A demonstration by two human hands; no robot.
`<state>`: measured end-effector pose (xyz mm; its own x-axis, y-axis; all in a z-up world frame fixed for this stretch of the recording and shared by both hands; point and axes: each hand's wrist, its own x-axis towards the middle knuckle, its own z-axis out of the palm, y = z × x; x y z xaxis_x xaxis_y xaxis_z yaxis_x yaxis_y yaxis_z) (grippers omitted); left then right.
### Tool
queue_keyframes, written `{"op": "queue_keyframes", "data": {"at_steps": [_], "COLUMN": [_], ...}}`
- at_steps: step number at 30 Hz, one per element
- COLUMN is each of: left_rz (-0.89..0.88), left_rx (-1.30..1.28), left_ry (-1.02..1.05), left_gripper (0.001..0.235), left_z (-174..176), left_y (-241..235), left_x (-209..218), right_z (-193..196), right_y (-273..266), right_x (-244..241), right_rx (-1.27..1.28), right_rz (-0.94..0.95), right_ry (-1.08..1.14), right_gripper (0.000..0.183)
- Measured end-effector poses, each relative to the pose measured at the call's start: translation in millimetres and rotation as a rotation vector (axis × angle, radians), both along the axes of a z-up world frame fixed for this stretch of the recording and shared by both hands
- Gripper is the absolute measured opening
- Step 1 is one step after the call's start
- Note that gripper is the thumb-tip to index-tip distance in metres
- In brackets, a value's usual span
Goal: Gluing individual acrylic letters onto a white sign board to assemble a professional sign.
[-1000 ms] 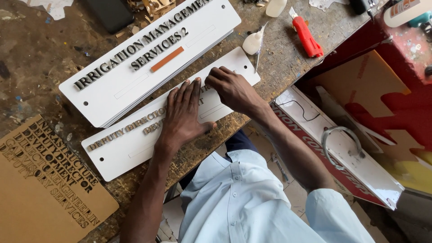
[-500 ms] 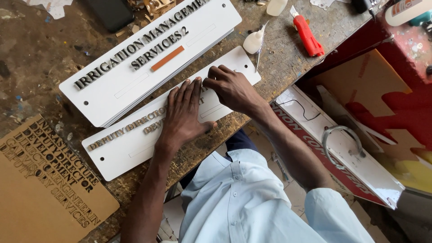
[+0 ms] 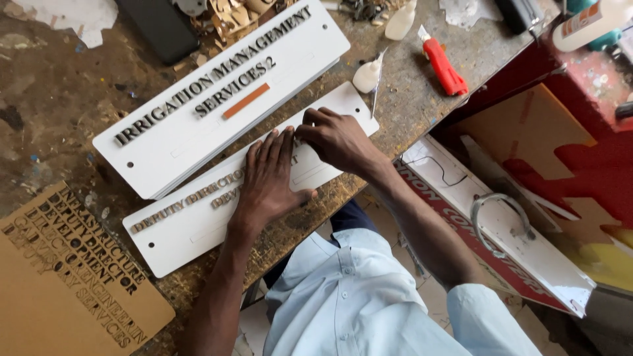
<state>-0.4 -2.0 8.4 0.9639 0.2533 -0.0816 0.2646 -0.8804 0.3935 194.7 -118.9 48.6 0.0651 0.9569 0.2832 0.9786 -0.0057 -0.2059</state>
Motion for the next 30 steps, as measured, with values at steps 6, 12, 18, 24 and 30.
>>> {"op": "queue_keyframes", "data": {"at_steps": [6,12,18,24,30], "left_rz": [-0.004,0.0,-0.003,-0.014,-0.016], "left_rx": [0.011,0.026,0.032,0.006,0.0], "left_ry": [0.032,0.043,0.017,-0.029,-0.064], "left_gripper": [0.146,0.148,0.148,0.145,0.147], "left_z": [-1.2,-6.5,-5.5,-12.4,-9.3], "left_y": [-0.3,1.4,0.7,2.8,2.6], "left_x": [-1.0,2.3,0.1,0.8,0.7], "right_z": [-19.2,-49.2,-62.3,-49.3,-31.2], "right_y": [-0.2,-2.8,-8.7,-16.2,-23.8], "right_x": [-1.8,-5.3,-2.5,0.0,-2.2], "right_rx": [0.047,0.078,0.084,0.091,0.13], "right_rz": [-0.026,-0.087,-0.099,-0.158,-0.31], "right_ry": [-0.066,-0.115,-0.05,0.092,0.395], "right_gripper": [0.008,0.007,0.007,0.005,0.007]}}
